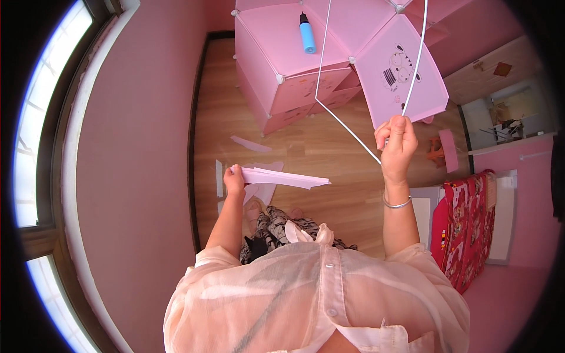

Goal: The person assembles a pink plastic wardrobe by snapping plastic panels and frames into white corner connectors by hand.

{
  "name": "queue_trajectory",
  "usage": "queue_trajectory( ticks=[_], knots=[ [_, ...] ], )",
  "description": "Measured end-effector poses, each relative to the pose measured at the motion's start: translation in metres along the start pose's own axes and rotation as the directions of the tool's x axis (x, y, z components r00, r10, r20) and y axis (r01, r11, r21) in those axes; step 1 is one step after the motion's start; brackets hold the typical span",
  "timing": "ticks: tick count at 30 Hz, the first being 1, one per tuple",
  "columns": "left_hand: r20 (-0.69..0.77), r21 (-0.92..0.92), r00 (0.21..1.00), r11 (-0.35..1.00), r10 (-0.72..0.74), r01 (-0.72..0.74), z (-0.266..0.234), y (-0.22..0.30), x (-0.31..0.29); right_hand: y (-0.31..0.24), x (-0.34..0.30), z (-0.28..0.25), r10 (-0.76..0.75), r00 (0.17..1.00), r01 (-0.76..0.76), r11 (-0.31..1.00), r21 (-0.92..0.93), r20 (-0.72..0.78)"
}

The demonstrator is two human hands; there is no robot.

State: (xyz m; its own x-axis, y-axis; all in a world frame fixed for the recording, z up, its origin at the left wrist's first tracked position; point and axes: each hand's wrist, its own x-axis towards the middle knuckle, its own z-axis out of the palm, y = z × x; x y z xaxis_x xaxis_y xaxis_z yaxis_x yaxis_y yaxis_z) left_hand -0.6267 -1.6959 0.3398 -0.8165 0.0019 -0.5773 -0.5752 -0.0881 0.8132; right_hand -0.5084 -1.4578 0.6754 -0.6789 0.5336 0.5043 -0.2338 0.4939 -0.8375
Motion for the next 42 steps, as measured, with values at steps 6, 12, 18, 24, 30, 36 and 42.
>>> queue_trajectory(
  ticks=[6,12,18,24,30,36,42],
  knots=[
    [0.139,0.738,0.923,0.584,0.358,-0.338,0.005,0.030,-0.015,-0.005,0.001,-0.022,0.026,0.999,-0.026,1.000,0.016,0.040],
    [0.731,0.278,0.340,0.197,0.591,-0.940,0.108,0.084,-0.086,-0.016,-0.018,-0.056,0.128,0.987,-0.136,0.987,0.084,0.092],
    [0.531,0.061,0.706,0.810,0.468,-0.583,0.154,0.094,-0.058,-0.054,-0.055,-0.099,0.157,0.980,-0.177,0.970,0.165,0.126],
    [0.775,-0.165,0.626,0.984,0.083,0.074,0.182,0.106,-0.125,-0.047,-0.105,-0.182,0.337,0.915,-0.364,0.927,-0.093,-0.224],
    [0.807,-0.120,0.591,0.983,0.015,0.139,0.222,0.094,-0.219,-0.036,-0.166,-0.280,0.410,0.767,-0.502,0.863,-0.064,-0.494],
    [0.840,-0.006,0.540,0.995,0.057,-0.095,0.279,0.070,-0.282,-0.003,-0.247,-0.352,0.394,0.645,-0.676,0.694,-0.247,-0.655],
    [0.906,0.155,0.416,0.978,-0.083,-0.141,0.348,0.039,-0.337,0.008,-0.327,-0.395,0.389,0.598,-0.799,0.225,-0.557,-0.701]
  ],
)
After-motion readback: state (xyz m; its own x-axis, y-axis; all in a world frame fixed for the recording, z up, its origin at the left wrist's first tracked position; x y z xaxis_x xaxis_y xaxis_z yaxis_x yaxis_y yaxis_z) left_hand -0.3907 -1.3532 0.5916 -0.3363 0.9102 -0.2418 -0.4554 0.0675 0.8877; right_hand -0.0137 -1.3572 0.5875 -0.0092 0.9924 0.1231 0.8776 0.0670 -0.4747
